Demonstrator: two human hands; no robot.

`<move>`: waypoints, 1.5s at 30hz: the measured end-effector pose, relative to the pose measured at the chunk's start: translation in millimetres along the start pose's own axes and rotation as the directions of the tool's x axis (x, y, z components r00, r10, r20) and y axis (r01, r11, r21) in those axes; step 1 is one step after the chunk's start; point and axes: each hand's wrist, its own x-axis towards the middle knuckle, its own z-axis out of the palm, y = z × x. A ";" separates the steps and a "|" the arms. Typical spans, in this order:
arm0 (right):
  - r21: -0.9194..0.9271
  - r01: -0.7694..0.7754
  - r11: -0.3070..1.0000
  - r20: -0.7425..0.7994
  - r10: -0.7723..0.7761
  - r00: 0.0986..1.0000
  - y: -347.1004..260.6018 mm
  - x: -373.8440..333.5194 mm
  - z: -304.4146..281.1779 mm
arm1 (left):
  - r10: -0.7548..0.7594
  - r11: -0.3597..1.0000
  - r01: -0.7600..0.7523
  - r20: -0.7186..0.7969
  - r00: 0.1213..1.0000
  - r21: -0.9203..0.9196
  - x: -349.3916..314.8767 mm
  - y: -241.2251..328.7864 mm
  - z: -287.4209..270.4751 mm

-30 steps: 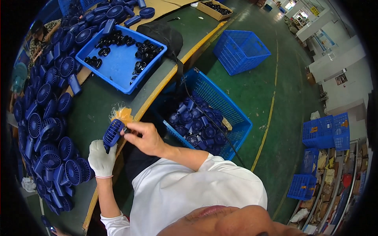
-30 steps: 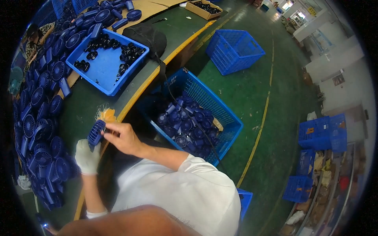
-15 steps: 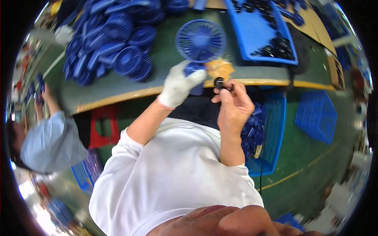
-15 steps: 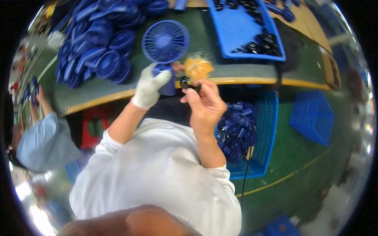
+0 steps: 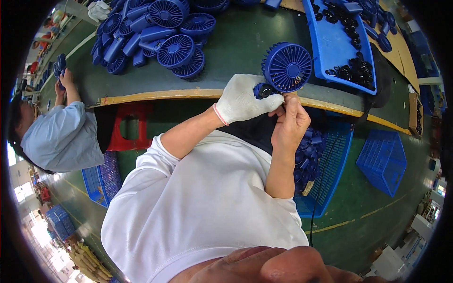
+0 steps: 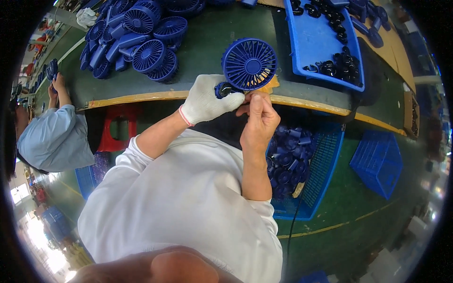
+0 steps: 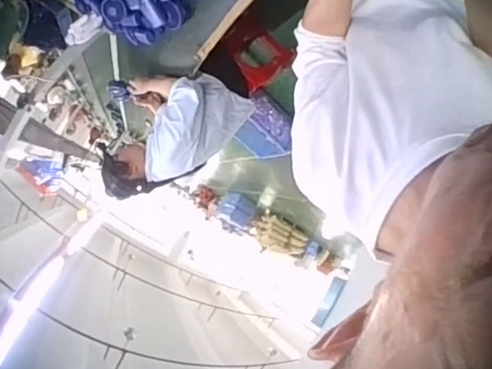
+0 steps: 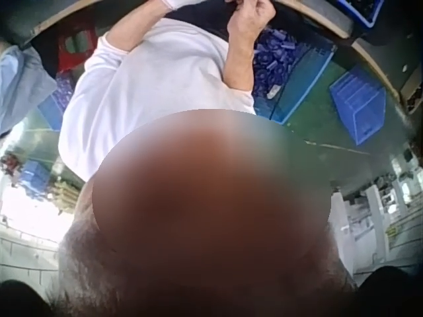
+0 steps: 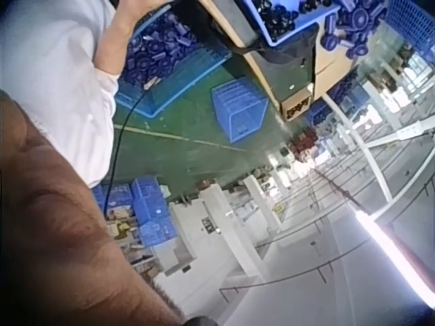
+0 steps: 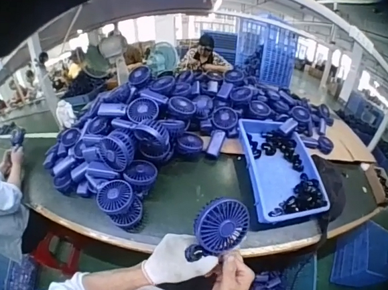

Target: The person assembles handheld fans by attaching a black plastic clip to a blue fan body and placing the finished unit into a blue crate.

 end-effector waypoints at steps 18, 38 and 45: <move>-0.274 0.014 0.961 -0.163 -0.061 0.985 -12.1 -31.9 -13.3 | -0.013 0.933 0.200 0.527 0.850 -0.300 -21.0 -11.3 35.3; -0.304 -0.161 0.939 -0.662 -0.087 0.745 16.4 -42.1 -164.4 | 0.018 0.093 -0.135 0.134 0.991 0.986 211.0 -50.9 -333.0; -0.780 0.451 0.433 0.196 -0.515 0.834 -66.0 156.1 -81.0 | -0.318 0.074 -0.079 0.099 0.943 0.994 211.5 12.0 -303.3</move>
